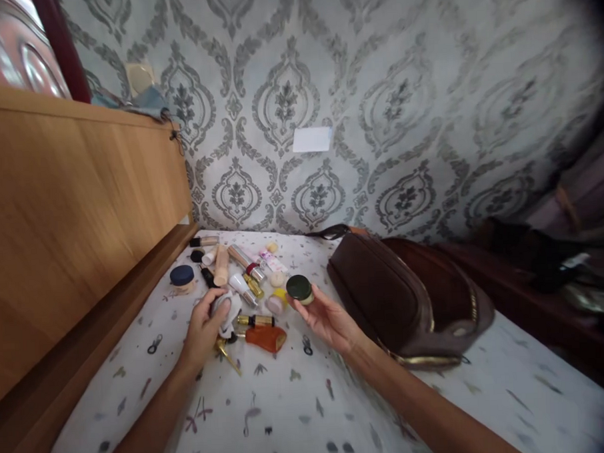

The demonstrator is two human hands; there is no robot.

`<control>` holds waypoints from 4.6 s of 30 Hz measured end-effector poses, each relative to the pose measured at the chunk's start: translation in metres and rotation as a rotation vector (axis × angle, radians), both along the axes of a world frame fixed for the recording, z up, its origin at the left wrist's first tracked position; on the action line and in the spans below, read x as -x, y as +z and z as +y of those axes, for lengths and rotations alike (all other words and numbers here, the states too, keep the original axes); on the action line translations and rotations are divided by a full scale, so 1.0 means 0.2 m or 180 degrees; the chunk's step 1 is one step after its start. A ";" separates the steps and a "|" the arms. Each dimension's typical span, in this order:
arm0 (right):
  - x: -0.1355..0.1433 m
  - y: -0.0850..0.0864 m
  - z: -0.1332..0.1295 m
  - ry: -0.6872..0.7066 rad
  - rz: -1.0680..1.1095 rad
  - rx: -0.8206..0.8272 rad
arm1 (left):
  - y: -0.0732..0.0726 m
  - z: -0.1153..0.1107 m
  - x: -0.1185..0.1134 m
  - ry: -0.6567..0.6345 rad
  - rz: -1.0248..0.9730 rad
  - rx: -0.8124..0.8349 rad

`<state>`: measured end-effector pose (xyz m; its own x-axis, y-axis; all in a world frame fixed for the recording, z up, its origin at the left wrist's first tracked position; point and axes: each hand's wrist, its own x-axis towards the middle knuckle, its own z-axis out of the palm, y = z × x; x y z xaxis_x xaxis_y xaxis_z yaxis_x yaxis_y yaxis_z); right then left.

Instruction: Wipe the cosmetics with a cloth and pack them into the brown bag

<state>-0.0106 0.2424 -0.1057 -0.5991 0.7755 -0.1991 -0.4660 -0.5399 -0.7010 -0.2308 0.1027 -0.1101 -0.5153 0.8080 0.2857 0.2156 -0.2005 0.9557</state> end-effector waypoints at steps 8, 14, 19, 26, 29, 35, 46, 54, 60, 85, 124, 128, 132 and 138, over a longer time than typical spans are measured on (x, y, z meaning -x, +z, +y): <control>-0.15 -0.11 -0.26 0.0692 0.0353 0.0281 | 0.03 -0.04 -0.20 -0.0113 0.0454 0.0258; -0.17 -0.15 -0.26 0.0855 0.0720 0.0007 | 0.12 -0.03 -0.36 -0.0332 0.0661 0.0103; -0.17 -0.16 -0.26 0.0858 0.0980 -0.0017 | 0.17 0.03 -0.47 -0.0274 0.0572 -0.0145; -0.19 -0.14 -0.28 0.0743 0.0978 -0.0003 | 0.05 0.10 -0.57 -0.0335 0.0217 0.0048; -0.18 -0.13 -0.28 0.0640 0.0851 -0.0054 | 0.04 0.10 -0.55 -0.0286 0.0247 0.0058; -0.17 -0.13 -0.29 0.0407 0.0414 -0.0480 | 0.13 0.10 -0.53 -0.1009 0.1587 -0.0570; -0.16 -0.11 -0.30 0.0461 0.0494 -0.0720 | -0.02 0.14 -0.46 -0.0526 0.0007 0.0218; -0.15 -0.10 -0.29 0.0283 0.0780 -0.0015 | 0.04 0.08 -0.52 -0.0570 0.0647 -0.0145; -0.16 -0.11 -0.30 0.0462 0.0550 -0.0351 | 0.01 0.06 -0.50 -0.0557 0.1010 -0.0186; -0.19 0.00 -0.29 0.0746 0.0324 -0.0488 | 0.15 -0.09 -0.68 0.0359 0.1341 -0.0141; -0.38 -0.16 -0.24 0.1764 0.0773 0.0080 | -0.05 -0.11 -1.02 0.1072 0.0709 -0.0256; -0.38 -0.16 -0.24 0.1669 0.0832 0.0165 | -0.05 -0.13 -1.05 0.1175 0.1719 -0.0315; -0.39 -0.13 -0.22 0.1749 0.0868 0.0425 | -0.06 -0.14 -1.07 0.1115 0.1939 -0.0244; -0.39 -0.10 -0.20 0.2091 0.0597 0.0927 | -0.05 -0.14 -1.07 0.1061 0.1669 -0.0251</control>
